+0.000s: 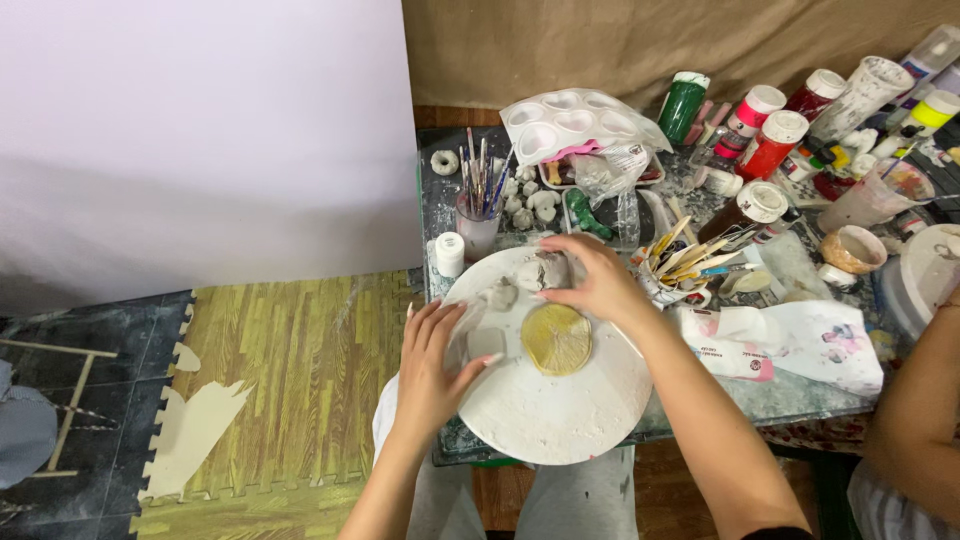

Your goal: The person paints a small white heart-shaped clay figure with a brush, then cleans their hands with a tissue. They handle a small white container and a piece of clay, kneading it on a plate. The person also dips a brush into a glass of water and continues to knead the clay.

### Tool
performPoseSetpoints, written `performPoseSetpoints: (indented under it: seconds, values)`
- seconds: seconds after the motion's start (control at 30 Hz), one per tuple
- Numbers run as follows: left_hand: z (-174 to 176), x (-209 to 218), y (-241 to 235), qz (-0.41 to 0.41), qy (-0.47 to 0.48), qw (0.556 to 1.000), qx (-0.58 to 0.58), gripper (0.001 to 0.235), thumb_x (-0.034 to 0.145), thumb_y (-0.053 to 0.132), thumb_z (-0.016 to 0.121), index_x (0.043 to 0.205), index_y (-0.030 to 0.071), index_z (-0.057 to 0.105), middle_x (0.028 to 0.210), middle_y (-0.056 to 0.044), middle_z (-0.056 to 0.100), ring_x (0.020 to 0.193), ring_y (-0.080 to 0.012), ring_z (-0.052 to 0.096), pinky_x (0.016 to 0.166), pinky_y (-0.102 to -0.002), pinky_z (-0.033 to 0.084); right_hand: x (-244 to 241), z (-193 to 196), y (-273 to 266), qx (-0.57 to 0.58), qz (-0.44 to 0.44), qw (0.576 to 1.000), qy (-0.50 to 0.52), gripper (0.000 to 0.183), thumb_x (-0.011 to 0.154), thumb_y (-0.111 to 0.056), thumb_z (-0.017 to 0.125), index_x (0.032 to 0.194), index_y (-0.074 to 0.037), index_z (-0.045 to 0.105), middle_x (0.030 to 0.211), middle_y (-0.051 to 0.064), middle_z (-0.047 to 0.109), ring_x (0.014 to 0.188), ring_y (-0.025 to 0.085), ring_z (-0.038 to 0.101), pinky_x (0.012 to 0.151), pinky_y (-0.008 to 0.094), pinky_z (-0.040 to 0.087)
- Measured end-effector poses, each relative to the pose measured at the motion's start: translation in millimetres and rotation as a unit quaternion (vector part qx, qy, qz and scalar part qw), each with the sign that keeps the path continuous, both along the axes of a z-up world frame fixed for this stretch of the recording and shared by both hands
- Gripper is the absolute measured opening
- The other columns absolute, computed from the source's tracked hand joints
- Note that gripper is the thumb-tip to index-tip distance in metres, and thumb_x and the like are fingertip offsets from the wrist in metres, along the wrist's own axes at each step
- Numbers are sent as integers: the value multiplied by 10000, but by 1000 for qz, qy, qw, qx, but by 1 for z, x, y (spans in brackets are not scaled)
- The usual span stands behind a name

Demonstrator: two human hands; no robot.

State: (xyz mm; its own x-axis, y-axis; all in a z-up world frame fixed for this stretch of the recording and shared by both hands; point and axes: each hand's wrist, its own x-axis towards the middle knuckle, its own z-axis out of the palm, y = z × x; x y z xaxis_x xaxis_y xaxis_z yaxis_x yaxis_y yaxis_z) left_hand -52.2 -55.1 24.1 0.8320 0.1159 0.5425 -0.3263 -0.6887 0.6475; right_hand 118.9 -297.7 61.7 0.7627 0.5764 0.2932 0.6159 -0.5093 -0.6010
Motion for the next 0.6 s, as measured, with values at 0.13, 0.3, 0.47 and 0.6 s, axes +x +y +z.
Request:
performPoseSetpoints:
  seconds: [0.13, 0.3, 0.47, 0.6]
  values:
    - [10, -10, -15, 18, -17, 999, -29, 523, 915, 170, 723, 1407, 81, 572, 1425, -157, 623, 1381, -346, 564, 1236, -541, 351, -34, 8, -4, 100, 16, 994, -33, 733, 676, -200, 933, 1330, -112, 615, 1333, 94, 672, 1251, 277, 646, 1092, 396, 500]
    - [38, -24, -45, -33, 199, 966, -165, 514, 887, 286, 691, 1342, 57, 619, 1103, -154, 758, 934, -271, 757, 804, -398, 591, -100, 6, -2, 176, 46, 978, -103, 767, 652, -165, 959, 1335, -134, 611, 1364, 91, 648, 1331, 293, 595, 1179, 454, 463]
    - [53, -17, -65, -13, 353, 922, -157, 429, 832, 364, 760, 1044, -9, 747, 707, -229, 743, 612, -286, 732, 622, -370, 553, -152, 1, 2, 151, 24, 977, -149, 824, 625, -135, 949, 1361, -127, 578, 1388, 71, 639, 1358, 276, 580, 1272, 533, 322]
    - [47, -22, -71, -115, 225, 933, -255, 409, 865, 325, 732, 1046, -41, 742, 826, -161, 790, 722, -255, 758, 678, -328, 576, -187, -5, -5, 235, -17, 970, -59, 844, 722, -172, 933, 1438, -69, 498, 1532, 143, 461, 1463, 331, 436, 1199, 496, 366]
